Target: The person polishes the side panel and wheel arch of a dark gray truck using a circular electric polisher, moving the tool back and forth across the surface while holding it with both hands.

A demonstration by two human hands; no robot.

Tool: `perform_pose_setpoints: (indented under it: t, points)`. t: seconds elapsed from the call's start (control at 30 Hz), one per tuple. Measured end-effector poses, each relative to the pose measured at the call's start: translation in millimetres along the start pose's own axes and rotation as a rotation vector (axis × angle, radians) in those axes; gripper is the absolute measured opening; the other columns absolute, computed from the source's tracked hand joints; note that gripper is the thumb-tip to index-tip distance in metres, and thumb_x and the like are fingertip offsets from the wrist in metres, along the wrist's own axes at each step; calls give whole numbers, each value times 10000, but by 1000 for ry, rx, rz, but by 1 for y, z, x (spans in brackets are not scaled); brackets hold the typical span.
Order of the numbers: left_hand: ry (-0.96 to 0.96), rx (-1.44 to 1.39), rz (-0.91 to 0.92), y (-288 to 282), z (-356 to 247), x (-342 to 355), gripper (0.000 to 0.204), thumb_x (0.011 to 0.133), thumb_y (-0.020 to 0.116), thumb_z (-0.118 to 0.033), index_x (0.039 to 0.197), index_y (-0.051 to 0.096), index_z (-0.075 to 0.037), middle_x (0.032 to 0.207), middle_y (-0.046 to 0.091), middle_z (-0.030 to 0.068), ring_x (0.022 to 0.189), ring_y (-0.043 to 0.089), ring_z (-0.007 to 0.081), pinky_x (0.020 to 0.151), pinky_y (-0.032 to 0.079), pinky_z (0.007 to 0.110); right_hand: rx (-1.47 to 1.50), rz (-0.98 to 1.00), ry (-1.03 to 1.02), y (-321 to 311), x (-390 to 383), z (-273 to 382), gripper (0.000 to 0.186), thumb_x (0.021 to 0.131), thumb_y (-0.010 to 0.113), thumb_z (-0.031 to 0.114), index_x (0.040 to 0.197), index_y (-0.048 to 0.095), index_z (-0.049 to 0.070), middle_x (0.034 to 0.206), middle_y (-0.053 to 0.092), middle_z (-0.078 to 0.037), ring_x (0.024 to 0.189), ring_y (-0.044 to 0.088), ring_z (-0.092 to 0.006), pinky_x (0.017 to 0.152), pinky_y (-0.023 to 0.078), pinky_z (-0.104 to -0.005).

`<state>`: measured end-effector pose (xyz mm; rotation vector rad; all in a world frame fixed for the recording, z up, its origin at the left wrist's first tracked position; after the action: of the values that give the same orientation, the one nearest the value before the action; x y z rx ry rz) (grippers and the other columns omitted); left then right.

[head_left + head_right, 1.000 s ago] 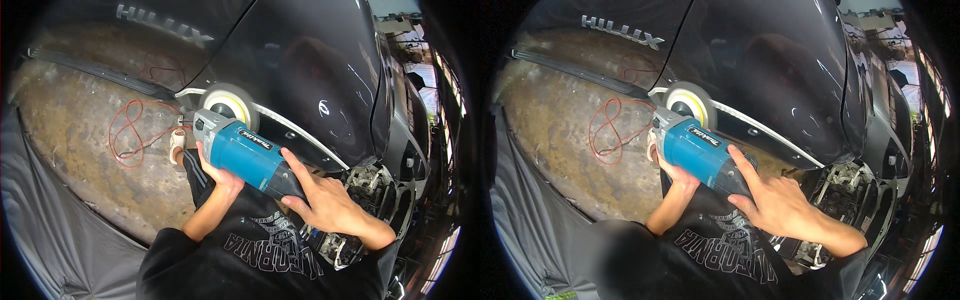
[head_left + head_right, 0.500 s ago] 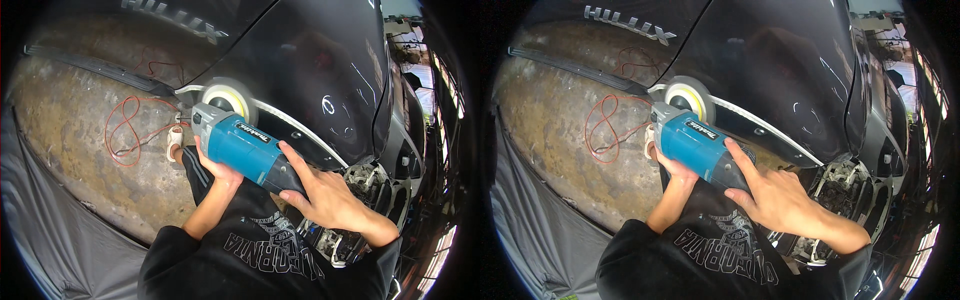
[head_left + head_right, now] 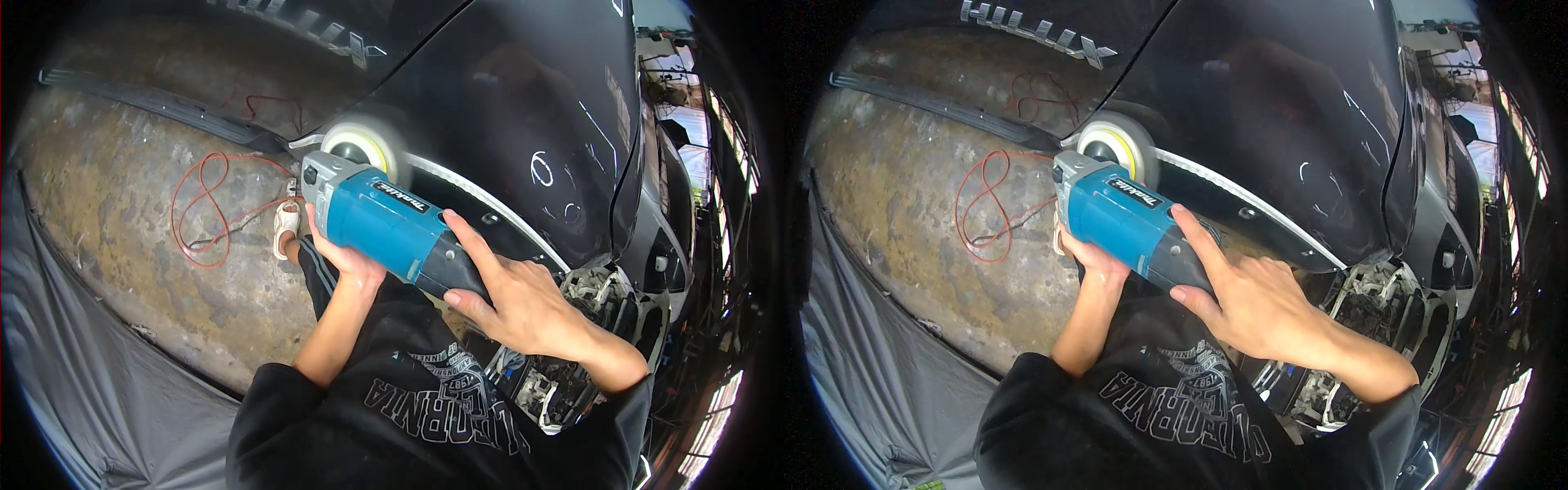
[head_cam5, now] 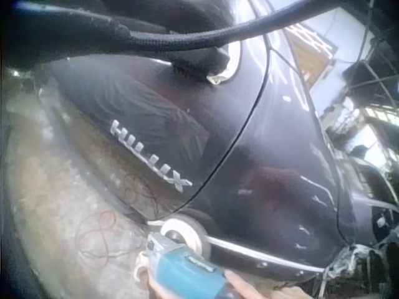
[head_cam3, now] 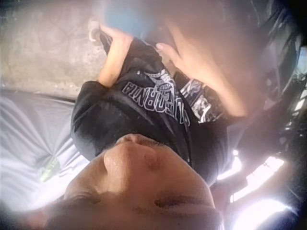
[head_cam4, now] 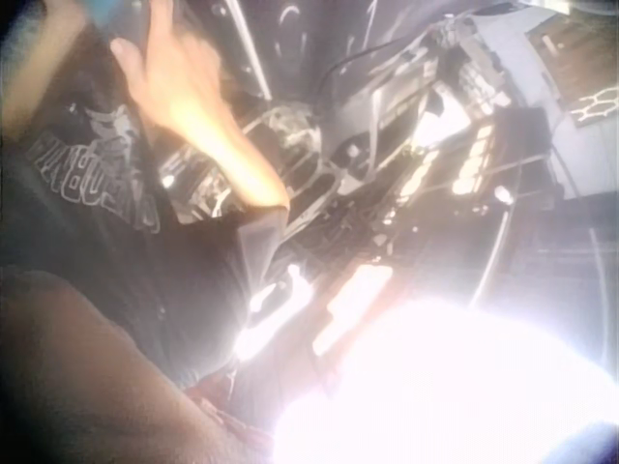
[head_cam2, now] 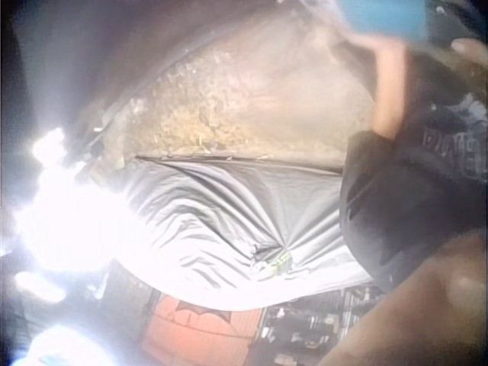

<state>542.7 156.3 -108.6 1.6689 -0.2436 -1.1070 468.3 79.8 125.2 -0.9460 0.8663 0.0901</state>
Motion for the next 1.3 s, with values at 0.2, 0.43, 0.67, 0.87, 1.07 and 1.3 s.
perform_pose_setpoints:
  t: [0.2, 0.43, 0.67, 0.87, 1.07, 1.3]
  points:
    - [4, -73, 36, 15, 29, -20, 672, 955, 345, -623, 1313, 538, -89, 1249, 608, 99, 1135, 585, 267, 991, 459, 410, -33, 68, 66, -27, -26, 0, 809, 934, 582, 342, 1556, 110, 128, 879, 675, -251, 771, 647, -462, 737, 499, -522]
    - [-96, -230, 133, 96, 50, -53, 727, 940, 370, -671, 1368, 471, -92, 1259, 583, 61, 1129, 579, 214, 961, 469, 367, -79, -184, -28, -72, -90, -4, 872, 780, 734, 264, 1517, 298, 102, 999, 667, -257, 830, 647, -461, 735, 509, -465]
    - [-81, -151, 69, 84, 74, -71, 750, 941, 357, -690, 1391, 443, -96, 1289, 562, 54, 1161, 559, 205, 986, 448, 364, -73, -166, -20, -68, -101, -23, 869, 766, 742, 241, 1512, 319, 101, 1044, 663, -264, 813, 649, -461, 718, 504, -455]
    - [-46, -156, 120, 107, 79, -69, 743, 947, 347, -680, 1403, 447, -101, 1292, 575, 70, 1156, 569, 228, 982, 463, 385, 50, -229, -53, -80, -111, -44, 845, 756, 763, 302, 1462, 397, 17, 1111, 667, -251, 947, 682, -420, 845, 518, -375]
    - [-51, -269, 248, 112, 71, -61, 736, 942, 366, -681, 1398, 453, -110, 1291, 575, 68, 1154, 569, 227, 982, 465, 391, 2, -247, -140, -86, -104, -43, 842, 755, 769, 292, 1458, 397, 15, 1245, 612, -249, 957, 669, -428, 834, 523, -391]
    - [12, -112, -5, 63, 70, -57, 737, 953, 337, -679, 1394, 449, -99, 1278, 577, 62, 1152, 575, 215, 983, 461, 382, -20, -87, -25, -56, -78, -36, 858, 799, 728, 276, 1523, 290, 134, 1210, 614, -266, 925, 637, -467, 781, 523, -472]
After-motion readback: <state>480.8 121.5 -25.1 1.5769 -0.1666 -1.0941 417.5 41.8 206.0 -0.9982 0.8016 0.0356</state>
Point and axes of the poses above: each hand's wrist, its own x-axis towards the middle knuckle, its own y-axis out of the palm, z = x × y, the point moved 4 cm from there along x, towards the middle knuckle
